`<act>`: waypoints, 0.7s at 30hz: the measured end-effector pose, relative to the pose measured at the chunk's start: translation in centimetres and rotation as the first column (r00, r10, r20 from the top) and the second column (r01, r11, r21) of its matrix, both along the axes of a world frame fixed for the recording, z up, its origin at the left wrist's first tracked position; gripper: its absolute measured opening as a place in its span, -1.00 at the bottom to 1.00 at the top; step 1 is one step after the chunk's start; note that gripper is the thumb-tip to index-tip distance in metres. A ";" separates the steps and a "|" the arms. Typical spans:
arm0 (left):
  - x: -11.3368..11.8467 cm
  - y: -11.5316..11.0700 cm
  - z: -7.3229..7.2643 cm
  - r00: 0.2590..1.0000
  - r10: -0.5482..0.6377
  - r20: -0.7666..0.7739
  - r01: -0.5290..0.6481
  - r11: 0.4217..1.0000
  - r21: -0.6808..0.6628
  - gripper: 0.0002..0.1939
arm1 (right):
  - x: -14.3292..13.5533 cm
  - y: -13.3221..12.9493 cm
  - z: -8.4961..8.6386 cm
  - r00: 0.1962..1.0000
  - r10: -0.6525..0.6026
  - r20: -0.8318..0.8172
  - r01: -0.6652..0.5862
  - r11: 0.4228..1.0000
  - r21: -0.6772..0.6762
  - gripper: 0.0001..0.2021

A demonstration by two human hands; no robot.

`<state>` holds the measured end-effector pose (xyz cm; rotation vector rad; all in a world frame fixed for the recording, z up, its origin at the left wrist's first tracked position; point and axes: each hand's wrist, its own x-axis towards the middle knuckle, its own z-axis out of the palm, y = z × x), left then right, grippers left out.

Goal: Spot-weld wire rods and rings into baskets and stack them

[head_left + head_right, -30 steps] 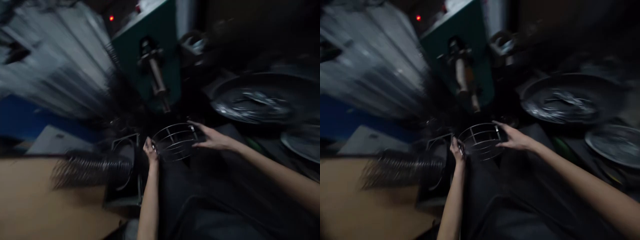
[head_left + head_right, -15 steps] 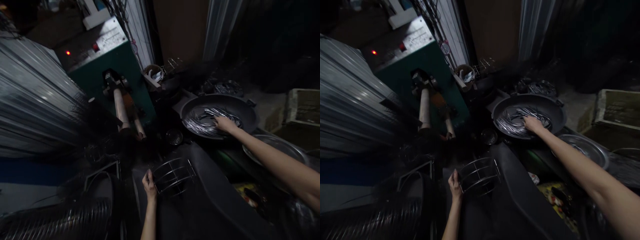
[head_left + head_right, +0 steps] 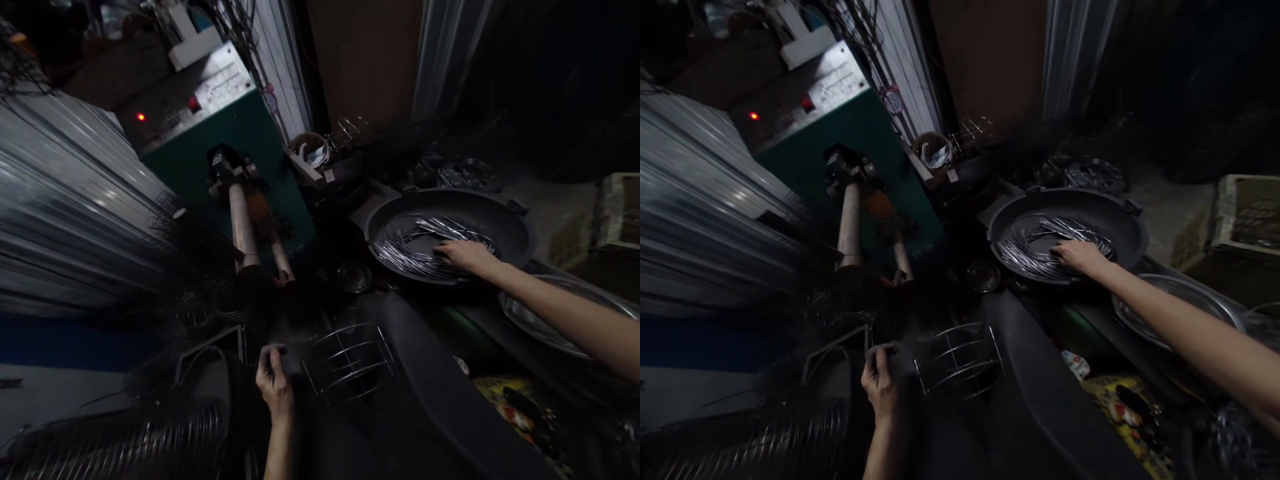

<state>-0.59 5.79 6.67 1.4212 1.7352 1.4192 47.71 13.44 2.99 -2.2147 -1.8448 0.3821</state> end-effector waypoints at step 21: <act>14.3 4.1 9.6 0.595 -0.575 0.562 0.712 0.702 -0.035 -0.69 | -20.4 -6.8 13.1 0.380 0.038 -0.924 -0.077 0.997 0.009 -0.75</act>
